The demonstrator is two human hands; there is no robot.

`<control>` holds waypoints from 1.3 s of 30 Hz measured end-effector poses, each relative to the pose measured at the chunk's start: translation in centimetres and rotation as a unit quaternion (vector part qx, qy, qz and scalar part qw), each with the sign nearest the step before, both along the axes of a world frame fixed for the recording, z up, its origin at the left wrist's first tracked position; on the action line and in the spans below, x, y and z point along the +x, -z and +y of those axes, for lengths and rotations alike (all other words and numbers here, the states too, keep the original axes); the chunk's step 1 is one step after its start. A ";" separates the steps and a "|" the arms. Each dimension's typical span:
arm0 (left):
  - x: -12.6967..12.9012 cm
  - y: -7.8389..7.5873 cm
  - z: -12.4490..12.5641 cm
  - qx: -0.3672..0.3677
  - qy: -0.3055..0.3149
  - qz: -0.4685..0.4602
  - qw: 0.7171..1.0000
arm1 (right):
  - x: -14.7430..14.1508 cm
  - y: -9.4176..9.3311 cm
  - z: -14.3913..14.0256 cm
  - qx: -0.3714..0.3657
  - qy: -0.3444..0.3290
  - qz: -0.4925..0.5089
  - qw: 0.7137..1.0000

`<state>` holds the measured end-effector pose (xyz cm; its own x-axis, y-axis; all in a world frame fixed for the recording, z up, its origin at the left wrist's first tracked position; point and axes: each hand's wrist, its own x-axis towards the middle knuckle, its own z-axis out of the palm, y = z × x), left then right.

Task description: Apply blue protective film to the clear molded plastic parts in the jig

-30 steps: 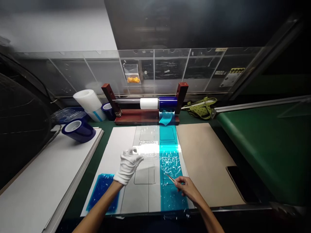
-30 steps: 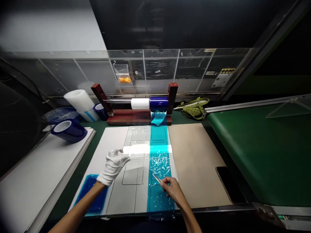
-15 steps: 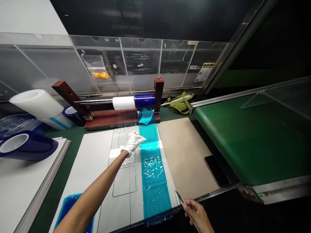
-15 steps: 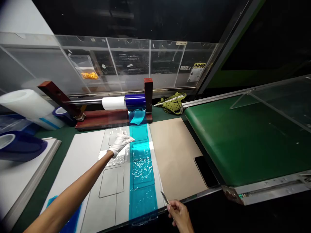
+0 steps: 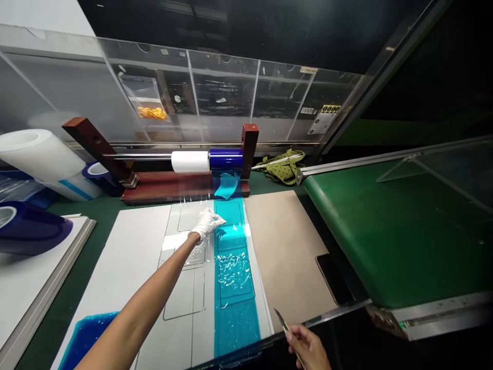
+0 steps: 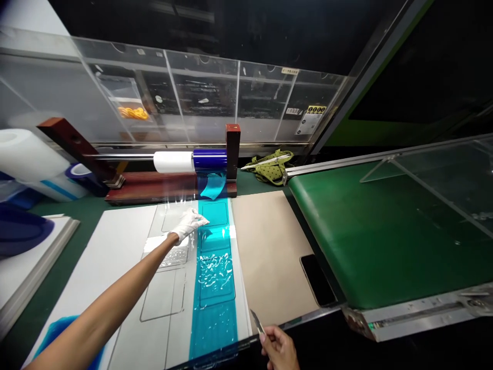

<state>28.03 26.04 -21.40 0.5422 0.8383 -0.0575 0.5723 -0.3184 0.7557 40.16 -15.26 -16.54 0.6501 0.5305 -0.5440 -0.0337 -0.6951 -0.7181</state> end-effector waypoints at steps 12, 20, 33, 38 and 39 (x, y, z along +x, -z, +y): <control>-5.9 -2.2 -11.1 0.119 -0.098 0.044 0.987 | 1.9 -2.3 5.7 -0.082 -0.283 -0.313 0.903; -12.0 1.2 -27.5 0.046 0.032 0.119 0.991 | -2.7 -0.4 12.4 -0.092 -0.530 -0.421 0.730; -12.0 1.4 -32.9 -0.182 -0.189 0.027 0.965 | -4.3 0.9 14.5 -0.109 -0.598 -0.440 0.661; -13.1 4.1 -35.8 -0.421 -0.247 -0.089 0.868 | 0.3 -1.0 12.3 -0.138 -0.585 -0.445 0.664; -12.9 4.4 -36.0 -0.455 -0.244 -0.116 0.848 | 1.2 -1.4 11.8 -0.146 -0.579 -0.447 0.666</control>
<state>15.10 -9.95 -25.83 0.2288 0.6318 -0.7405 0.2698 0.6898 0.6719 41.40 -3.43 -15.12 0.0307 0.9141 -0.4042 0.9968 0.0018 0.0798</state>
